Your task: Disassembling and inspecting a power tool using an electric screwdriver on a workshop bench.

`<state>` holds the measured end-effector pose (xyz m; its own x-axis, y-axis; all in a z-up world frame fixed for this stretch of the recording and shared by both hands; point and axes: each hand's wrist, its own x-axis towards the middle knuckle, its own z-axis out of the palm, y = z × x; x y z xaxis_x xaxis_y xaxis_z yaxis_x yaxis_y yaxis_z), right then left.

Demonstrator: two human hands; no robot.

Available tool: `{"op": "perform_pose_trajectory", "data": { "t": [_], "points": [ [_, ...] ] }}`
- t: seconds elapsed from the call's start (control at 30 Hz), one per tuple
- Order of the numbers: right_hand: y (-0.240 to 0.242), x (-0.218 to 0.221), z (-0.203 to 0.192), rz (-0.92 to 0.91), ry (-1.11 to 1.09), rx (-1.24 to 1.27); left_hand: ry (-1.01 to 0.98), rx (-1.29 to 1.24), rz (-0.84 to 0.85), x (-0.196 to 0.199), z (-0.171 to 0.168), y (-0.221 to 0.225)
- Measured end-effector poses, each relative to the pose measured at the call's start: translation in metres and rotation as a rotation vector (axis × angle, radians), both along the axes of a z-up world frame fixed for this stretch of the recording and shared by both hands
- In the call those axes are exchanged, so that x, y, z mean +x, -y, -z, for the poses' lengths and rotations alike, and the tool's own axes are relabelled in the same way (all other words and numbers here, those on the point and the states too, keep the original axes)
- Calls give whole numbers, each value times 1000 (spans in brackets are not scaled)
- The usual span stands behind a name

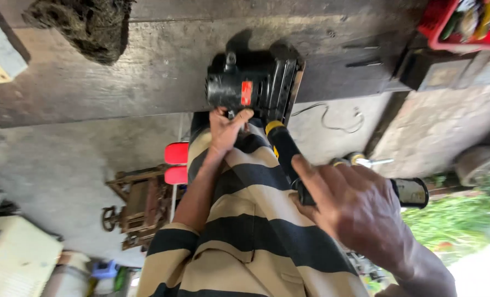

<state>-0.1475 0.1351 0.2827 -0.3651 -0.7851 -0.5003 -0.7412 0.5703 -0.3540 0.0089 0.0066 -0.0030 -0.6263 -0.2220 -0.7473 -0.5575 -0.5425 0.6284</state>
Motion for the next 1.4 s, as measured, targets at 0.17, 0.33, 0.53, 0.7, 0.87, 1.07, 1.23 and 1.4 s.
{"op": "perform_pose_trajectory", "data": {
  "t": [0.17, 0.33, 0.53, 0.7, 0.87, 1.07, 1.23, 1.4],
  "points": [
    [8, 13, -6, -243, -45, -28, -84, 55, -5, 31, 18, -16],
    [21, 17, -29, -334, -207, -79, -170, 4, -41, 24, 10, -19],
    [-16, 23, -37, -25, -92, -36, -262, 247, -148, 43, 34, -27],
    [-59, 29, -45, 212, -121, -91, -266, 367, -169, 27, 5, -17],
    [-55, 21, -46, 261, -167, -110, -262, 476, -303, 23, 6, -17],
    [-28, 13, -43, 315, -110, -82, -190, 232, -242, 20, 14, -9],
    [-19, 8, -25, 218, -134, -56, -192, 157, -229, 20, 15, -9],
    [-14, 6, -21, 246, -148, -59, -275, 350, -293, 20, 10, -9]
  ]
}}
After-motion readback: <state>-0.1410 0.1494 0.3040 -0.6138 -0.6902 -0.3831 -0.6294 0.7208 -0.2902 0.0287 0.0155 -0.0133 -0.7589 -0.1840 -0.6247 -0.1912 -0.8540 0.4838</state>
